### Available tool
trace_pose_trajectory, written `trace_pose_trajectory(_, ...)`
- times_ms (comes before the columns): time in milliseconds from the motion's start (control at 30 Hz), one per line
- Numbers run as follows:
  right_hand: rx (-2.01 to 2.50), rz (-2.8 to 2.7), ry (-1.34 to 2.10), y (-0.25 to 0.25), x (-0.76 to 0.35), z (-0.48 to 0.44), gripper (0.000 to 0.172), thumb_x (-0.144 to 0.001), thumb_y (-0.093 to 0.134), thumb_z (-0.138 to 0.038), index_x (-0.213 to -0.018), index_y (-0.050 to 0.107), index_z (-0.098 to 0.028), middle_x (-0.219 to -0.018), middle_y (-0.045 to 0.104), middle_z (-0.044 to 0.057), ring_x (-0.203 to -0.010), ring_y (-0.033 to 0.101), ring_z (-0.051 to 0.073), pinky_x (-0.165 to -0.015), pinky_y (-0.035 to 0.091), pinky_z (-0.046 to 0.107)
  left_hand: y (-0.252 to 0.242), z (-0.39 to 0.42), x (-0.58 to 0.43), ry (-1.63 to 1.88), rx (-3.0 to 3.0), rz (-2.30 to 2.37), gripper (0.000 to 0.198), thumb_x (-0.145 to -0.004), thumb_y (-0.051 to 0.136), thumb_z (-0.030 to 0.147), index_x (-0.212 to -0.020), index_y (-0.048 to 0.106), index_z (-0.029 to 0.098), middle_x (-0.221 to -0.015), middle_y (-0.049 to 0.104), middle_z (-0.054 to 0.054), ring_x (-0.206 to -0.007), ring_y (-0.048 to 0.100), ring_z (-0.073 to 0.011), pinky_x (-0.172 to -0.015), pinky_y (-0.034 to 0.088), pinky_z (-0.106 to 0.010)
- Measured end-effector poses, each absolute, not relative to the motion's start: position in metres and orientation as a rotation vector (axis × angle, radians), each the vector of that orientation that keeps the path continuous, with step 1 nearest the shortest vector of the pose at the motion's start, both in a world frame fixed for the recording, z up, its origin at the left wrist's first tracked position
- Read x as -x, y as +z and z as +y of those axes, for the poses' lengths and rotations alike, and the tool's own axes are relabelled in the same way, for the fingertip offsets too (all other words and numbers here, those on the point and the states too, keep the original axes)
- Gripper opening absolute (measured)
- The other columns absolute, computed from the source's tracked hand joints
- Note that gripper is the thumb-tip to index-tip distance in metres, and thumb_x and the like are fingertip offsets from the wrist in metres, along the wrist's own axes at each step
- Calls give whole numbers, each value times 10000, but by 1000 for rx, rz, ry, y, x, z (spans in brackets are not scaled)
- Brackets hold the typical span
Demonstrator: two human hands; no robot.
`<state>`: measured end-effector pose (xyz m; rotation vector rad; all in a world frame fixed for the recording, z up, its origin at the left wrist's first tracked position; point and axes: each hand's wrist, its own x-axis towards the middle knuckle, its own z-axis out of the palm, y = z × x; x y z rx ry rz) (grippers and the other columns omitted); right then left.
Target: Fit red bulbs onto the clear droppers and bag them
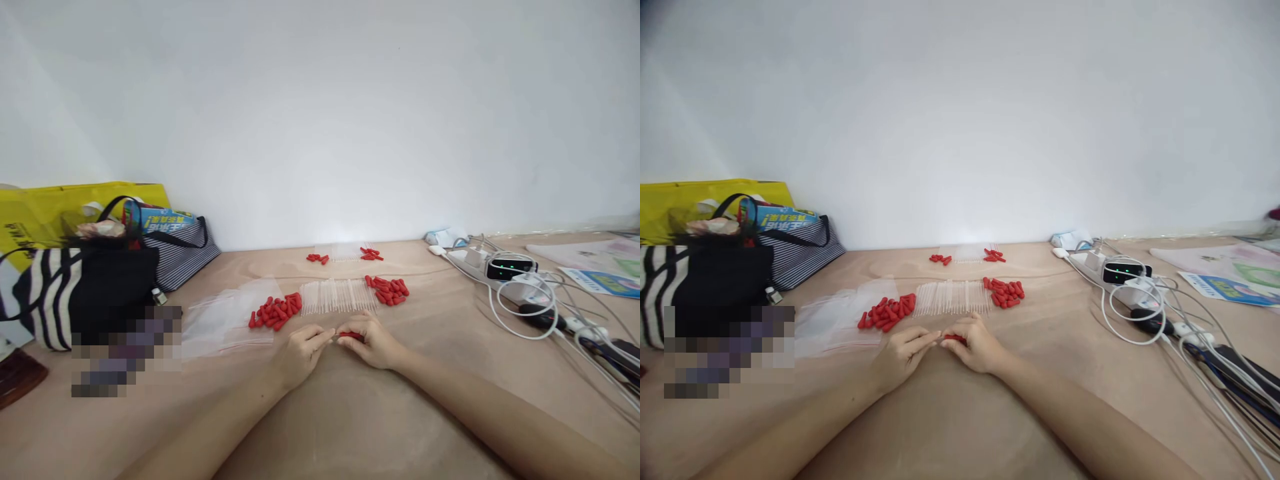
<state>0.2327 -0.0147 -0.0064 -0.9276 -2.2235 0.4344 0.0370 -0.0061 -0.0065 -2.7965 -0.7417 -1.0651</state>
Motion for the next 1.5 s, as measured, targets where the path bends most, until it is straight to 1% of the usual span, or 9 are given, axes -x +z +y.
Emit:
trace_pose_trajectory(133,961,-2136,412,-9,-237,-12,154,-824,502,-308,-828,621,-209,-726,644,8,-708,555,139,-733,323,302,-2,-4,-32,-1014,2709,-776,266,-908,370,243,-963,604,131,-752,637,-52,-679,568,-143,-635,451,-271)
trace_pose_trajectory(267,998,-2110,314,-13,-244,-12,184,-791,555,-351,-910,608,-221,-791,662,13,-741,550,152,-745,313,318,2,-4,-26,-964,2678,-812,278,-912,368,260,-859,619,153,-708,645,-30,-636,547,-138,-631,391,-286)
trace_pose_trajectory(433,976,-2188,215,-13,-245,-13,179,-805,534,-371,-834,609,-211,-744,654,13,-699,542,144,-703,299,309,4,-7,-26,-944,2668,-823,283,-912,370,264,-809,612,160,-680,635,-21,-615,525,-131,-638,350,-283)
trace_pose_trajectory(567,936,-2204,173,-11,-242,-14,181,-823,507,-342,-807,603,-190,-706,644,23,-668,539,141,-689,304,306,4,-8,-28,-950,2657,-777,283,-909,371,247,-772,601,155,-637,613,-15,-587,505,-128,-632,338,-279)
trace_pose_trajectory(733,857,-2246,154,-11,-241,-14,198,-841,473,-328,-795,602,-186,-694,645,33,-664,547,143,-714,312,315,4,-10,-29,-960,2675,-738,270,-902,374,212,-750,587,146,-598,587,-9,-553,479,-120,-626,336,-277)
trace_pose_trajectory(1033,832,-2274,119,-12,-240,-15,177,-831,492,-305,-785,609,-181,-676,641,24,-655,541,135,-721,307,315,1,-8,-29,-976,2727,-713,252,-891,383,189,-742,581,145,-603,595,-15,-548,476,-120,-632,351,-282)
trace_pose_trajectory(1167,843,-2239,176,-12,-240,-13,199,-833,492,-333,-793,617,-184,-704,657,33,-655,553,138,-726,320,324,1,-8,-29,-1019,2744,-744,250,-891,391,204,-752,590,145,-615,610,-15,-537,480,-115,-634,358,-280)
trace_pose_trajectory(1367,876,-2127,354,-10,-240,-13,212,-804,533,-374,-762,640,-196,-673,661,24,-623,559,136,-715,370,329,3,-8,-29,-1064,2760,-789,289,-898,377,225,-729,599,151,-559,583,0,-498,466,-106,-628,364,-274)
trace_pose_trajectory(1500,931,-1952,633,-12,-238,-12,229,-748,580,-426,-765,651,-209,-721,670,26,-670,584,151,-719,416,332,3,-8,-29,-1088,2774,-796,292,-899,377,227,-730,603,151,-551,576,10,-490,456,-98,-651,374,-279)
